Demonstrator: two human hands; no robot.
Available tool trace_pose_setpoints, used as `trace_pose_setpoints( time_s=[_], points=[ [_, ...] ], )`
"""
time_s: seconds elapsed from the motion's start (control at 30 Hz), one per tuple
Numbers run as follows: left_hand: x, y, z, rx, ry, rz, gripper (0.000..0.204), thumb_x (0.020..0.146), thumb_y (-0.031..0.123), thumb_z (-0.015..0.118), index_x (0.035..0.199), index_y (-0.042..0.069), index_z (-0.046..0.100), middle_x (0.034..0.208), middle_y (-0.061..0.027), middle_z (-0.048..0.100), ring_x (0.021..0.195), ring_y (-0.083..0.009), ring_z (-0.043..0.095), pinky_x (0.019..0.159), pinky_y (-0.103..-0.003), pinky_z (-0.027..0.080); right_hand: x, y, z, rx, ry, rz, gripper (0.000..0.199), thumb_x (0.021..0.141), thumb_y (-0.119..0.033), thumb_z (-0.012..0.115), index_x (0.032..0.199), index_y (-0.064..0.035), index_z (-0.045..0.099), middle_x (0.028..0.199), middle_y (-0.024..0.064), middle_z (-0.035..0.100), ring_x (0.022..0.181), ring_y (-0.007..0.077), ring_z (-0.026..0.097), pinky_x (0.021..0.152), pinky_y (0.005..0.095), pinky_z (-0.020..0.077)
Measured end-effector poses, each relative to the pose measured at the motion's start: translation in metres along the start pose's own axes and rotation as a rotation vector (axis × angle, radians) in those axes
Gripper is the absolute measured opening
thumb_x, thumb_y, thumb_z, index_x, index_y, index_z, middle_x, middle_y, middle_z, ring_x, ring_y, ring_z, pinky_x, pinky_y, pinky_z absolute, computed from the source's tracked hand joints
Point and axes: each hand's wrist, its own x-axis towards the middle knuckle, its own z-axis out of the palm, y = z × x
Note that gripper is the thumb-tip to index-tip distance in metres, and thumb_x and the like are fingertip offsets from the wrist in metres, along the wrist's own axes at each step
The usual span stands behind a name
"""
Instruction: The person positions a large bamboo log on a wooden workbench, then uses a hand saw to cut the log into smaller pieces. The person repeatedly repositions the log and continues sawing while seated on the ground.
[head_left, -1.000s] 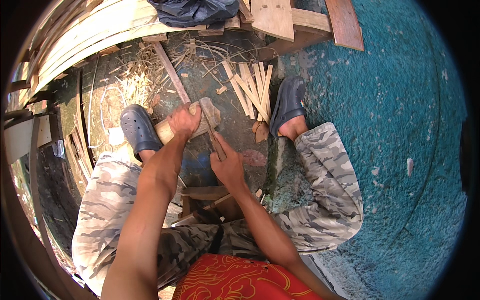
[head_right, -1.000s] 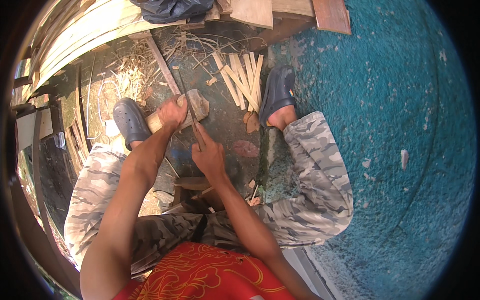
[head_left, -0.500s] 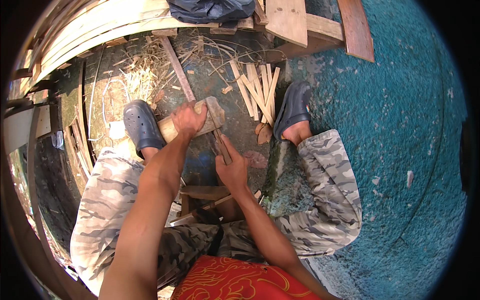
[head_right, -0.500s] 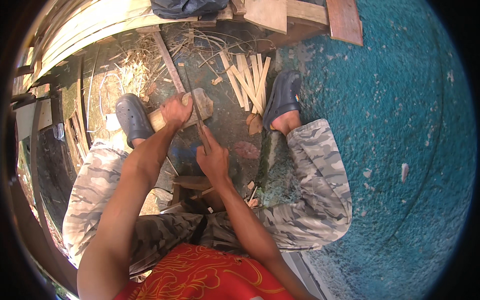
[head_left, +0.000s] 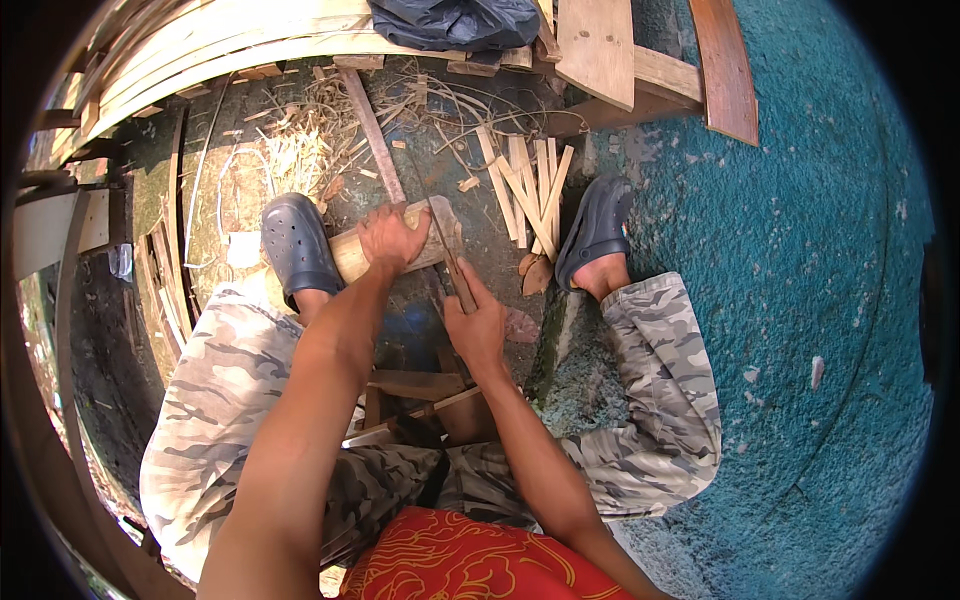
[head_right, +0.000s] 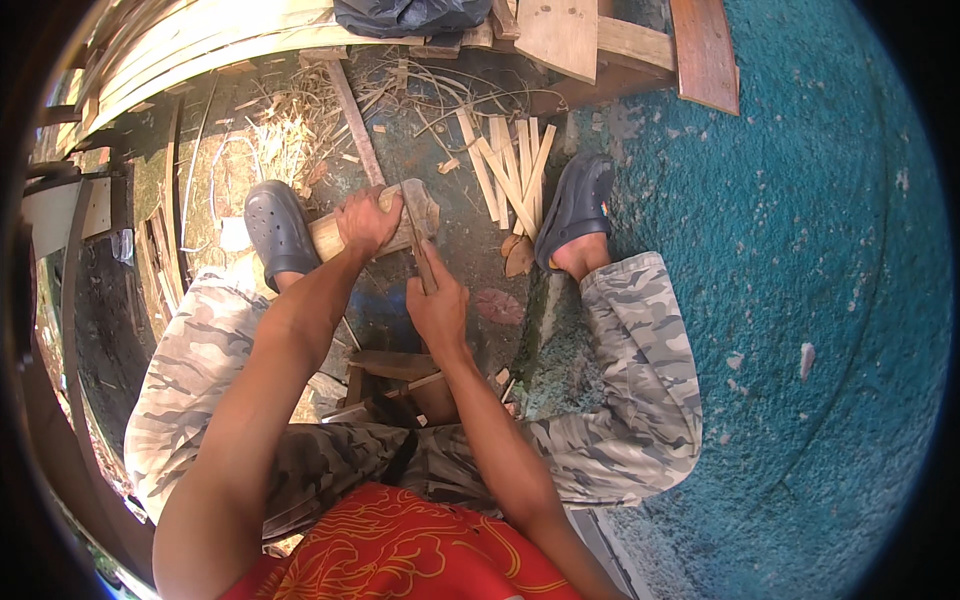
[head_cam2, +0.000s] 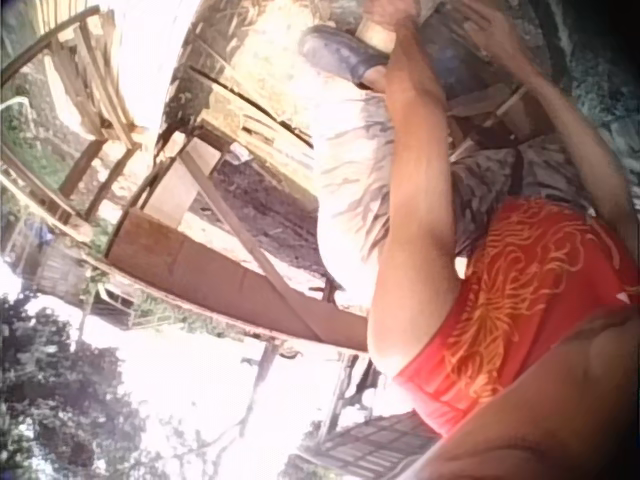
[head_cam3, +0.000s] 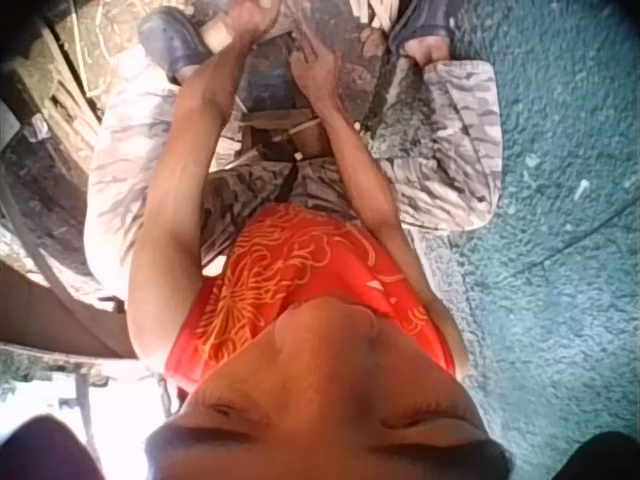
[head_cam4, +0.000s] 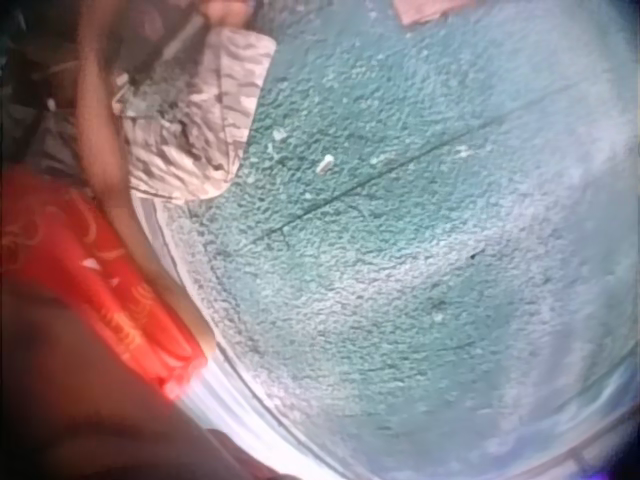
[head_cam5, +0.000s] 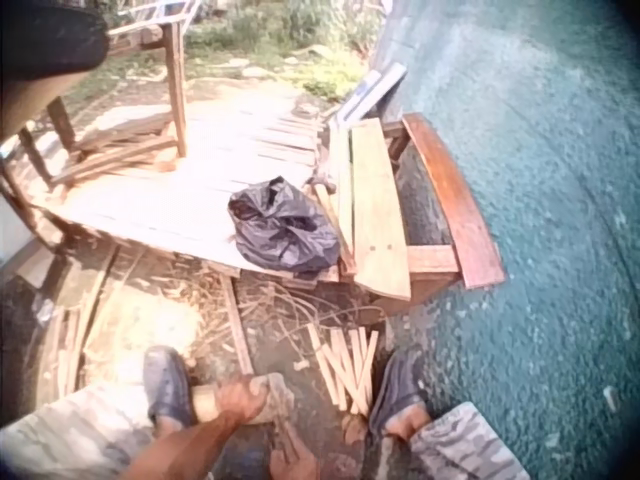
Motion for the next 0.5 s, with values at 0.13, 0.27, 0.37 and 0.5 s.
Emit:
trace_pose_setpoints(
  time_s=[0.13, 0.27, 0.37, 0.5],
  points=[
    [0.000, -0.002, 0.002, -0.011, 0.021, 0.008, 0.065, 0.091, 0.062, 0.050, 0.129, 0.013, 0.069, 0.131, -0.0127, 0.065, 0.129, -0.0283, 0.053, 0.114, -0.055, 0.027, -0.080, -0.003, -0.031, -0.010, 0.054, -0.091, 0.055, 0.086, -0.006, 0.061, 0.141, -0.0062, 0.059, 0.110, 0.0295, 0.070, 0.095, 0.0335, 0.071, 0.078, 0.0361, 0.0558],
    [0.000, -0.002, 0.001, 0.006, -0.003, -0.007, 0.061, 0.092, 0.059, 0.053, 0.129, 0.014, 0.069, 0.130, -0.0125, 0.066, 0.127, -0.0298, 0.056, 0.110, -0.052, 0.033, -0.060, -0.007, -0.027, -0.030, -0.037, 0.080, 0.055, 0.086, -0.005, 0.061, 0.141, -0.0041, 0.059, 0.110, 0.0256, 0.073, 0.095, 0.0208, 0.073, 0.080, 0.0333, 0.0551],
    [0.000, 0.000, -0.002, -0.020, -0.016, -0.006, 0.065, 0.091, 0.062, 0.050, 0.130, 0.013, 0.068, 0.131, -0.0126, 0.065, 0.130, -0.0283, 0.053, 0.114, -0.054, 0.028, 0.002, -0.007, 0.007, -0.108, 0.076, -0.231, 0.055, 0.086, -0.006, 0.061, 0.141, -0.0053, 0.059, 0.107, 0.0273, 0.073, 0.085, 0.0317, 0.075, 0.076, 0.0367, 0.0558],
    [-0.002, 0.001, -0.001, 0.003, 0.025, 0.002, 0.062, 0.092, 0.057, 0.053, 0.131, 0.012, 0.068, 0.131, -0.0120, 0.066, 0.129, -0.0283, 0.054, 0.111, -0.052, 0.032, -0.011, -0.005, 0.002, -0.112, 0.013, -0.080, 0.056, 0.086, -0.007, 0.059, 0.143, -0.0089, 0.058, 0.104, 0.0299, 0.070, 0.094, 0.0431, 0.070, 0.080, 0.0418, 0.0561]
  ],
)
